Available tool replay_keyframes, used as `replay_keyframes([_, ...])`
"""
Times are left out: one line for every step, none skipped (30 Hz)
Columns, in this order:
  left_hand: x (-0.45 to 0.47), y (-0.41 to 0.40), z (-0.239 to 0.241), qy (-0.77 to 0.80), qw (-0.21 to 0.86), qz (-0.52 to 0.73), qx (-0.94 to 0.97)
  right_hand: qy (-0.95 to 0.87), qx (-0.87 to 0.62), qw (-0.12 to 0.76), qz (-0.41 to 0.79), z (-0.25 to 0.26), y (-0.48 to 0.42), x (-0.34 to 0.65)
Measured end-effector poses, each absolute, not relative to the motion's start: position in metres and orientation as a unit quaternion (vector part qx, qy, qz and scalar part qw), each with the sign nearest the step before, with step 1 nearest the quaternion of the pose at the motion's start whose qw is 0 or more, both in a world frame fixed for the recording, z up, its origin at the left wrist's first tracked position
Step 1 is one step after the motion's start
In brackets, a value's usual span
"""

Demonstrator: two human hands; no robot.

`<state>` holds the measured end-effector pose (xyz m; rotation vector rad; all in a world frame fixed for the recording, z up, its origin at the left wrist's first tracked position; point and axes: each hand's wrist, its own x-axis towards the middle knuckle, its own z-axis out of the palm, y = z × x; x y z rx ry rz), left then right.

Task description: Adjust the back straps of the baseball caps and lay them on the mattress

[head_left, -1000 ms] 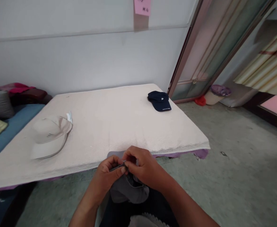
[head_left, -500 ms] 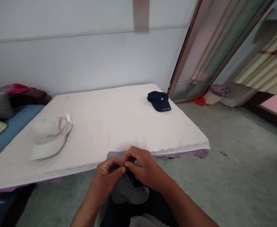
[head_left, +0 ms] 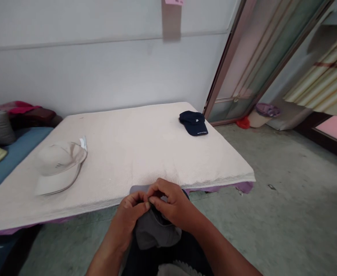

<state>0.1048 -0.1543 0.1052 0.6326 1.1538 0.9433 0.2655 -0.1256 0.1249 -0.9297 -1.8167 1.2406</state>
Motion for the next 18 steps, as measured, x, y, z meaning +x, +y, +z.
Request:
replay_keyframes([0.104, -0.154, 0.105, 0.518, 0.688, 0.419, 0.29, -0.708, -0.355, 0.365, 0.49, 0.125, -0.126, 0.267])
replay_keyframes([0.103, -0.154, 0.106, 0.518, 0.685, 0.417, 0.297, -0.711, -0.347, 0.362, 0.493, 0.125, -0.126, 0.269])
replay_keyframes([0.102, -0.153, 0.107, 0.518, 0.683, 0.415, 0.305, -0.717, -0.34, 0.357, 0.492, 0.125, -0.126, 0.27])
replay_keyframes([0.101, -0.153, 0.109, 0.52, 0.681, 0.411, 0.312, -0.724, -0.335, 0.352, 0.489, 0.125, -0.125, 0.272])
replay_keyframes([0.1, -0.153, 0.11, 0.522, 0.678, 0.406, 0.32, -0.732, -0.331, 0.347, 0.485, 0.124, -0.125, 0.274])
replay_keyframes([0.1, -0.152, 0.112, 0.526, 0.676, 0.399, 0.328, -0.738, -0.327, 0.34, 0.483, 0.124, -0.124, 0.275])
replay_keyframes([0.1, -0.152, 0.113, 0.53, 0.673, 0.391, 0.336, -0.742, -0.324, 0.335, 0.481, 0.124, -0.124, 0.276])
replay_keyframes([0.1, -0.151, 0.114, 0.534, 0.671, 0.383, 0.344, -0.745, -0.323, 0.331, 0.48, 0.124, -0.123, 0.277])
replay_keyframes([0.101, -0.151, 0.115, 0.536, 0.669, 0.376, 0.353, -0.748, -0.323, 0.327, 0.48, 0.123, -0.122, 0.278])
replay_keyframes([0.101, -0.151, 0.115, 0.537, 0.666, 0.371, 0.362, -0.749, -0.323, 0.323, 0.48, 0.124, -0.122, 0.278])
replay_keyframes([0.101, -0.151, 0.115, 0.54, 0.662, 0.366, 0.371, -0.75, -0.325, 0.318, 0.48, 0.124, -0.122, 0.279])
replay_keyframes([0.102, -0.151, 0.115, 0.544, 0.656, 0.36, 0.38, -0.75, -0.329, 0.313, 0.481, 0.124, -0.121, 0.279])
replay_keyframes([0.102, -0.151, 0.114, 0.55, 0.649, 0.356, 0.387, -0.75, -0.333, 0.306, 0.483, 0.125, -0.121, 0.28])
replay_keyframes([0.103, -0.15, 0.114, 0.555, 0.643, 0.351, 0.394, -0.75, -0.337, 0.299, 0.483, 0.126, -0.12, 0.28])
replay_keyframes([0.104, -0.15, 0.114, 0.558, 0.639, 0.348, 0.399, -0.751, -0.34, 0.292, 0.485, 0.126, -0.119, 0.281])
replay_keyframes([0.104, -0.15, 0.114, 0.558, 0.637, 0.345, 0.405, -0.753, -0.342, 0.284, 0.486, 0.126, -0.118, 0.282])
replay_keyframes([0.105, -0.15, 0.113, 0.556, 0.634, 0.344, 0.413, -0.755, -0.342, 0.276, 0.488, 0.126, -0.117, 0.282])
replay_keyframes([0.105, -0.149, 0.114, 0.553, 0.633, 0.343, 0.42, -0.757, -0.341, 0.268, 0.489, 0.126, -0.116, 0.282])
